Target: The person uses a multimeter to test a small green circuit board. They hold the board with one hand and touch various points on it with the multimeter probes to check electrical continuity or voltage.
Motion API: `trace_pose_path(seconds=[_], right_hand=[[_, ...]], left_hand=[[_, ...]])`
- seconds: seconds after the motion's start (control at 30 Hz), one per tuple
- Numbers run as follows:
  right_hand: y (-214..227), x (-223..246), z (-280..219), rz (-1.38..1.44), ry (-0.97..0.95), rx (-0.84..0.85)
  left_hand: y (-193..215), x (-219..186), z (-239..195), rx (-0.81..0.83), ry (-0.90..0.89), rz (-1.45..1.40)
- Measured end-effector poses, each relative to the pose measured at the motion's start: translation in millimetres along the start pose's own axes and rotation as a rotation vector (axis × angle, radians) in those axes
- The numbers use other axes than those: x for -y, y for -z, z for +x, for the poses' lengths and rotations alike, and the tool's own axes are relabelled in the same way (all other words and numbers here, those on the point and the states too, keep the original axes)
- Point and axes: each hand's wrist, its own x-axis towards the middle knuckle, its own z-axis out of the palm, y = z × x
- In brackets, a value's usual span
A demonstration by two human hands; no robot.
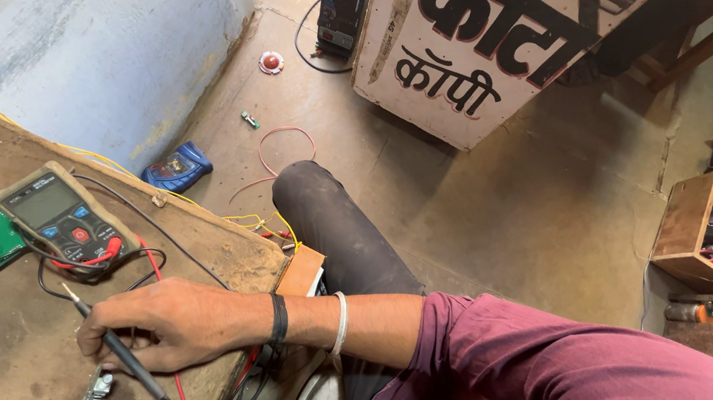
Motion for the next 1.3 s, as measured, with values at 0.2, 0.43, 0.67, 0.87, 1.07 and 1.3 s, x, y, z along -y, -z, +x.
trace_pose_path(seconds=[0.2, 0.43, 0.67, 0.87, 1.07, 1.3], right_hand=[[1, 0, 0, 0.008, 0.028, -0.012], [1, 0, 0, 0.002, -0.01, 0.012], [0, 1, 0, 0.005, 0.01, -0.014], [2, 5, 0, -0.006, -0.046, 0.033], [4, 9, 2, -0.005, -0.01, 0.033], [4, 8, 2, -0.028, -0.006, 0.058]], left_hand=[[1, -1, -2, -0.027, -0.002, 0.003], [2, 2, -3, -0.035, 0.03, -0.037], [7, 1, -1, 0.021, -0.008, -0.023], [-36, -52, -29, -0.198, -0.158, 0.047], [-91, -117, -59, -0.509, -0.427, 0.133], [-100, -152, -60, -0.561, -0.363, 0.124]])
